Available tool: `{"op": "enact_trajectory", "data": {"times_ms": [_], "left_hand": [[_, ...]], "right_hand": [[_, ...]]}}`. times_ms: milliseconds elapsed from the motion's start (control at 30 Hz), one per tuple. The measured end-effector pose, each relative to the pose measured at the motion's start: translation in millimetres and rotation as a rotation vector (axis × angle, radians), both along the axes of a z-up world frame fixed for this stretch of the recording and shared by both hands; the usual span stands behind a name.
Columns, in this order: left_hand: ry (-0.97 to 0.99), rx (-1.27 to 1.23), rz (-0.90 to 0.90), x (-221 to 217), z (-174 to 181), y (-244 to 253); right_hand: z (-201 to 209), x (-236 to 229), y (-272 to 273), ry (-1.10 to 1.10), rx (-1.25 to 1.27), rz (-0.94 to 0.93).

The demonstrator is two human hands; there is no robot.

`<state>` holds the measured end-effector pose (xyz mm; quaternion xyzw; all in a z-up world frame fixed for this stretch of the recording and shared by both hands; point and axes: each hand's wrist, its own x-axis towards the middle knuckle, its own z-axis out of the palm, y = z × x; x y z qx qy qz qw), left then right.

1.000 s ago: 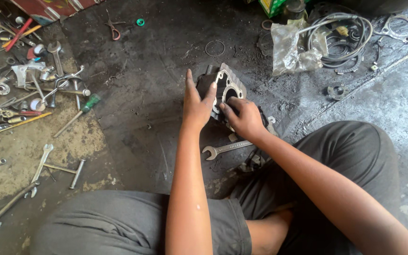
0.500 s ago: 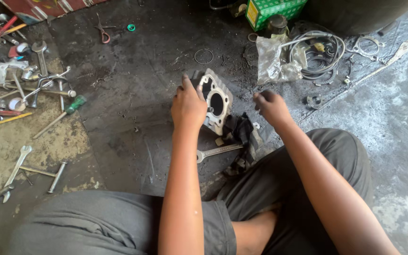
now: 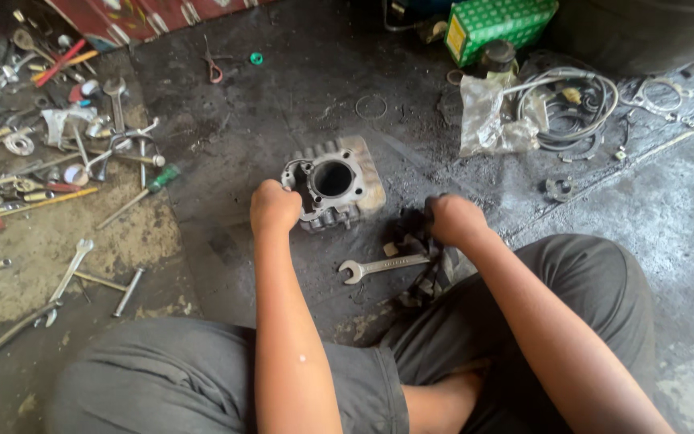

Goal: The person sits on the floor and cleans a metal engine cylinder block using a dark rag. They wipe the exterior surfaces and the inner bore of the cylinder, rotating the part to access different areas. The person also uses their fingers to wipe the inner edges of the cylinder bore.

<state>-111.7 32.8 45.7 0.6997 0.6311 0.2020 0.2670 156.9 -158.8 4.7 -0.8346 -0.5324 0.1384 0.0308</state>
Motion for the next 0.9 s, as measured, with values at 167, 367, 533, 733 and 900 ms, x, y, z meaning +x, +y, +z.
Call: {"op": "enact_trajectory", "data": {"times_ms": [167,367,533,733,900], "left_hand": [[-0.018,0.036,0.043,2,8,-4],[-0.805,0.509,-0.249,39,56,-37],[-0.633,0.102,-0.725,102,58,-96],[-0.538,-0.057,-0.748,120,54,-121],[-0.490,0.028,-0.638,103,57,-105]], "right_hand": [[16,4,-1,0.186,0.398,-0.193],[46,22,-12,0.860,0.764,-0.219],[60,15,-18,1.377,1.004,-0.194],[84,6,-31,1.371,0.855,-0.286],[106,8,-36,0.953,0.341,-0.170]]}}
